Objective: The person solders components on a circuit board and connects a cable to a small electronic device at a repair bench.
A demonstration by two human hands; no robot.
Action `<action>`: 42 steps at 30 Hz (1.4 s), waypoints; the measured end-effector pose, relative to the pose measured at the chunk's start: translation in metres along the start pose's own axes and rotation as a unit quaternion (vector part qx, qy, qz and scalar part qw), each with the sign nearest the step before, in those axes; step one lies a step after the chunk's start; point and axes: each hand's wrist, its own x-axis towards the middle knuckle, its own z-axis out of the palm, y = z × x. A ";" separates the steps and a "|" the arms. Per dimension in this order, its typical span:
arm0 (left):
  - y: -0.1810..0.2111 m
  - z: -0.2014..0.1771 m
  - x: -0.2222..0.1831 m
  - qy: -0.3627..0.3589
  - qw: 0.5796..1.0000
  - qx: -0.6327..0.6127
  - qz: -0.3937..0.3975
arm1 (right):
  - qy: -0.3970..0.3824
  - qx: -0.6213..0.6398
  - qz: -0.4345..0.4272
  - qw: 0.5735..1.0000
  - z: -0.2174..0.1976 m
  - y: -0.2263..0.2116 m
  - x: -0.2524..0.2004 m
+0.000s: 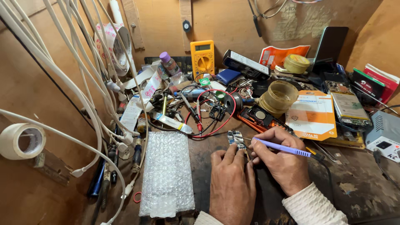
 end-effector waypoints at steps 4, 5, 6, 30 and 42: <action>0.002 0.002 -0.001 0.006 1.000 0.011 0.000 | -0.012 0.008 0.006 1.000 0.000 0.001 0.000; 0.002 0.002 0.000 0.005 1.000 0.011 -0.002 | -0.011 0.003 0.007 1.000 0.000 0.001 0.000; 0.002 0.002 0.000 0.004 1.000 0.012 -0.005 | -0.010 -0.003 0.008 1.000 0.000 0.001 0.000; 0.008 0.002 0.001 0.012 0.999 0.053 -0.008 | -0.030 -0.028 -0.019 0.999 -0.002 0.003 0.000; 0.009 0.005 -0.001 -0.004 0.997 0.080 -0.006 | -0.017 -0.033 -0.025 0.999 -0.001 -0.002 -0.004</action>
